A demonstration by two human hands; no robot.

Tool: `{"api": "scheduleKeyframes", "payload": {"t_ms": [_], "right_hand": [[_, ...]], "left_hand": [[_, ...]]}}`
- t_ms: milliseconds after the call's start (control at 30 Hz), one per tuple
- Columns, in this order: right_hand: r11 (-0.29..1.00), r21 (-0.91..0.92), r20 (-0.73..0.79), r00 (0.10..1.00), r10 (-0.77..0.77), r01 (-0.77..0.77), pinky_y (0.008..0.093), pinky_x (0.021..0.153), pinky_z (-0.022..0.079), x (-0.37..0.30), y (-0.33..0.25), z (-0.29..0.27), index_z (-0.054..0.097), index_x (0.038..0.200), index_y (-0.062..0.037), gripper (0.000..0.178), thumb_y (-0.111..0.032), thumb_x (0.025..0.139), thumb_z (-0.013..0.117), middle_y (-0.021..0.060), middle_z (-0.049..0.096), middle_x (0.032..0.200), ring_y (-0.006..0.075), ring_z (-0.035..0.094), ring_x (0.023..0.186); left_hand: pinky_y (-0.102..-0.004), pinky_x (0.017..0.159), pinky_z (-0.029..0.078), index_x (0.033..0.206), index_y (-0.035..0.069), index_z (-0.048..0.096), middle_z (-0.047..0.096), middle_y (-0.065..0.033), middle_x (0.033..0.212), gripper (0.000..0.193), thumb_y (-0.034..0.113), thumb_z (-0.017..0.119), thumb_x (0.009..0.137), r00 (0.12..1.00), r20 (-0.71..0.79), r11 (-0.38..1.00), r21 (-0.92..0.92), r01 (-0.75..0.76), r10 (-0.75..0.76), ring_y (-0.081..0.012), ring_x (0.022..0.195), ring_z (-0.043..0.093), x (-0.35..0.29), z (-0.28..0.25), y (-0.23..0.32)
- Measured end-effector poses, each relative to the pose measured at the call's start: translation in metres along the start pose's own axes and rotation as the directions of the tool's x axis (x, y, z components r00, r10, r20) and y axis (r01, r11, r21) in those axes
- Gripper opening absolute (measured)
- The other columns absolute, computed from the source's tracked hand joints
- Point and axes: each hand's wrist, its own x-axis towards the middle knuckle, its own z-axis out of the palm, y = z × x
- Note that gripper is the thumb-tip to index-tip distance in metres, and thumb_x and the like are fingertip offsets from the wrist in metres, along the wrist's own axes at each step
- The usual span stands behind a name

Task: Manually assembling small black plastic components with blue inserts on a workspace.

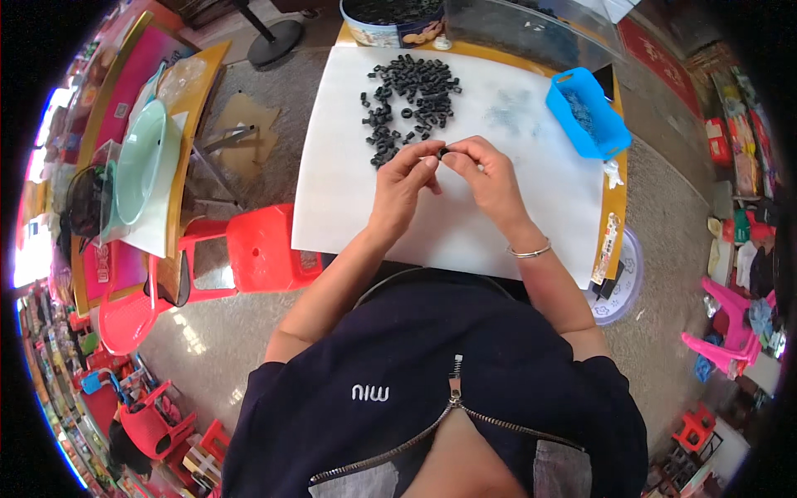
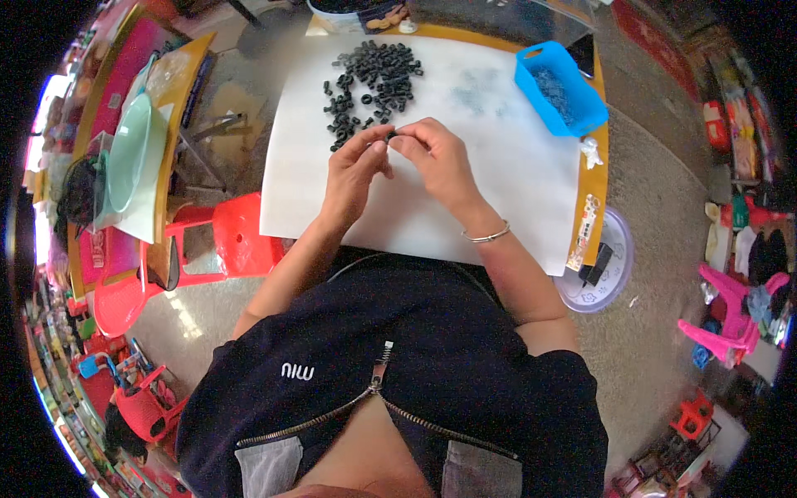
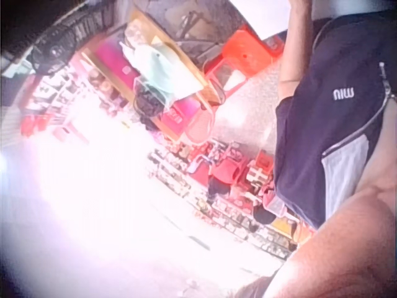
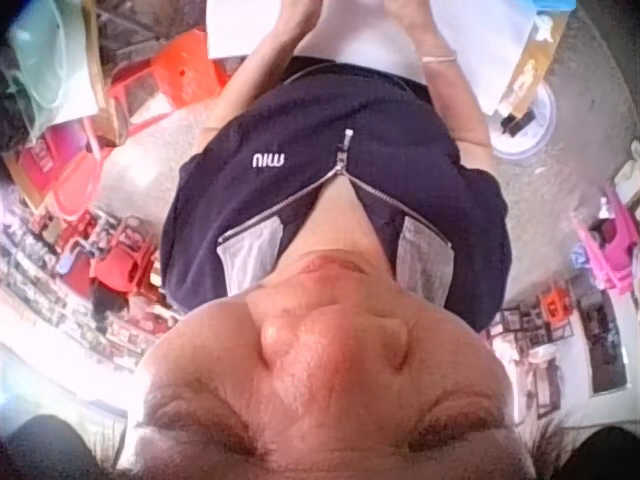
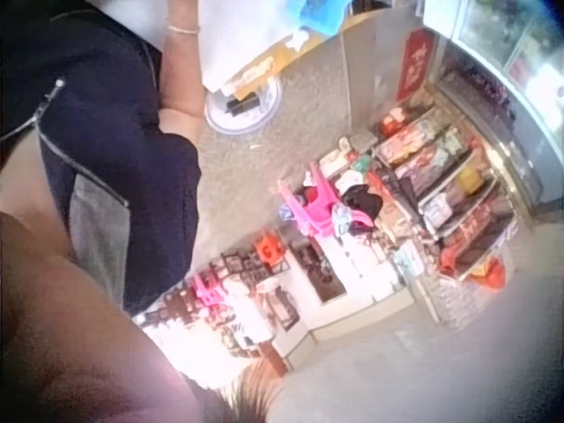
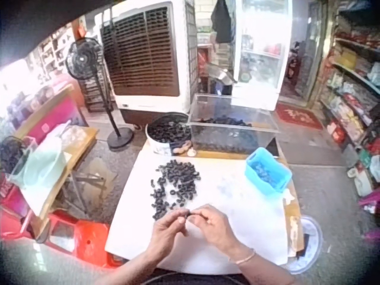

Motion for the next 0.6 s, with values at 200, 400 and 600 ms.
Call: {"api": "scheduleKeyframes", "payload": {"t_ms": [200,400,600], "right_hand": [[0.992,-0.124,0.006,1.0,0.016,-0.015,0.0305,0.065,0.045,-0.018,0.005,0.001,0.065,0.084,-0.0003,0.016,-0.016,0.081,0.066,0.0111,0.059,0.08,0.0211,0.057,0.072],[0.929,-0.358,-0.132,0.98,-0.151,0.095,0.0334,0.069,0.046,-0.033,0.009,-0.022,0.065,0.085,-0.0031,0.011,-0.013,0.08,0.064,0.01,0.058,0.081,0.0238,0.057,0.075],[0.789,-0.612,-0.318,0.932,-0.176,-0.06,0.0374,0.076,0.044,-0.025,0.041,-0.077,0.065,0.088,-0.0032,0.011,-0.01,0.08,0.062,0.0106,0.059,0.085,0.0268,0.056,0.083]], "left_hand": [[-0.0246,0.065,0.049,0.108,0.001,0.059,0.058,-0.0021,0.094,0.02,0.007,0.059,0.089,0.997,0.049,0.997,-0.052,0.055,-0.052,-0.0096,0.07,0.056,-0.013,-0.007,-0.009],[-0.0267,0.069,0.051,0.106,0.002,0.057,0.059,-0.0038,0.089,0.021,0.002,0.06,0.086,0.991,0.042,0.99,-0.056,0.129,-0.126,-0.0131,0.075,0.06,-0.015,-0.007,-0.012],[-0.0322,0.076,0.055,0.105,-0.001,0.059,0.059,-0.007,0.089,0.018,0.001,0.058,0.087,0.965,0.039,0.917,-0.303,0.26,-0.261,-0.0171,0.078,0.062,-0.013,-0.005,-0.007]]}}
